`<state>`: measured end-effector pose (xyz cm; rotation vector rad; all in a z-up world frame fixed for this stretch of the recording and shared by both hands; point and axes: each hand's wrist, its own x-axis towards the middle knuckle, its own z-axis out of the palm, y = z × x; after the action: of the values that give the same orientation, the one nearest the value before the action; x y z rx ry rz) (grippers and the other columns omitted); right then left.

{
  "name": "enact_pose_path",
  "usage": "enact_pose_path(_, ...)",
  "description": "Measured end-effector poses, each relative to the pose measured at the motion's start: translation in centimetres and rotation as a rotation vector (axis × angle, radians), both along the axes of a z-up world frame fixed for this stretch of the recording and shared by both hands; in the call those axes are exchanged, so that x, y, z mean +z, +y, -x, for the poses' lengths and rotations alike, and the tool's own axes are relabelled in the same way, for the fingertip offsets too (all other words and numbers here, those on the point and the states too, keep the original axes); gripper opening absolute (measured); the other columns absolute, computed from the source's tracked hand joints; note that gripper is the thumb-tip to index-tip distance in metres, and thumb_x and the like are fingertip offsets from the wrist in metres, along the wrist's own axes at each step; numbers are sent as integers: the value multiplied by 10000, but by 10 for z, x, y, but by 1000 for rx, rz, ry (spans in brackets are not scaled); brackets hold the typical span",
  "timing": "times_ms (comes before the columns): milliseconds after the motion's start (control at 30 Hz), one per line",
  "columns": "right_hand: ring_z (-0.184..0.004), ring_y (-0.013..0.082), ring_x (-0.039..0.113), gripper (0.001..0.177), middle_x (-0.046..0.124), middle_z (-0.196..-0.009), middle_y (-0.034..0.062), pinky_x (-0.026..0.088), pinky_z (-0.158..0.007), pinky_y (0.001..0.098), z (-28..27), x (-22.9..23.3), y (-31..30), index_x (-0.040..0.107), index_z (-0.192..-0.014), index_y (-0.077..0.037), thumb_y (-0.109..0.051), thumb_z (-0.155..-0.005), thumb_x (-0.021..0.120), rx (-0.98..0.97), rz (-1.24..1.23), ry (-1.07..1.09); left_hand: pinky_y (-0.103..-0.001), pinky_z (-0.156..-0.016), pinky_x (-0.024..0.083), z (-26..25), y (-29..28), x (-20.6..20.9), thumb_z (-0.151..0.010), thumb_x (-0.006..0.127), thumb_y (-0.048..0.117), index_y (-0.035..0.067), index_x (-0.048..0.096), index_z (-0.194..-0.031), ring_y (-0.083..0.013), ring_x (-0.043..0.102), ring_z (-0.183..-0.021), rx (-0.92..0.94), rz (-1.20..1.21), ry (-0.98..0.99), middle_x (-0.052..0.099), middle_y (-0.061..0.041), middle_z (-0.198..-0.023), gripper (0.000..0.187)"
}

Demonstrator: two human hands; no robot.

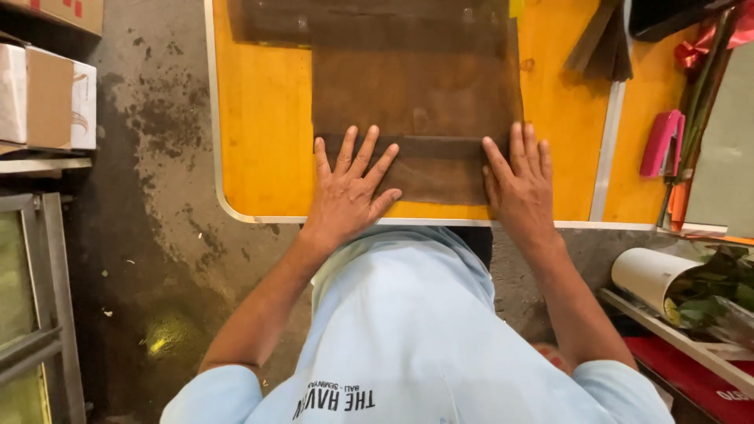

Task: The person folds a large sheet of brown paper on a yellow table. They repeatedly fold the paper in half lengthwise, pressing down to create sharp creases, until it forms a narrow strip. Finally, they gather a stack of similar folded paper strips.

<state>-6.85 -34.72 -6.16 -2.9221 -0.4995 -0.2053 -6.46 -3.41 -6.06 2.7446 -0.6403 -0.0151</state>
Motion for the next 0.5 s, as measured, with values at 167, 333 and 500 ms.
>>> enact_pose_path(167, -1393, 321, 561, 304, 645, -1439, 126, 425, -1171, 430, -16, -6, -23, 767, -1280, -185, -153, -981, 730, 288, -125, -79, -785, -1152, 52, -2, 0, 4, -1044, 440, 623, 254, 431, -1606, -409, 177, -1571, -35, -23, -5, 265, -81, -1712, 672)
enact_pose_path(333, -1365, 345, 593, 581, 673, -1383, 173, 463, -1147, 440, -25, 25, -29, 731, -1305, -138, -494, -849, 780, 443, -161, 102, -788, -1146, 93, -7, 9, 4, -1009, 462, 693, 185, 476, -1577, -425, 219, -1557, -50, -14, -13, 299, -124, -1694, 761)
enact_pose_path(500, -1298, 346, 649, 337, 705, -1306, 201, 519, -1083, 424, -35, 34, -29, 752, -1217, -124, -289, -924, 757, 566, -82, 58, -649, -1211, 207, -21, 47, -3, -738, 743, 774, 78, 578, -1439, -369, 408, -1476, -230, 90, -18, 521, -166, -1501, 1002)
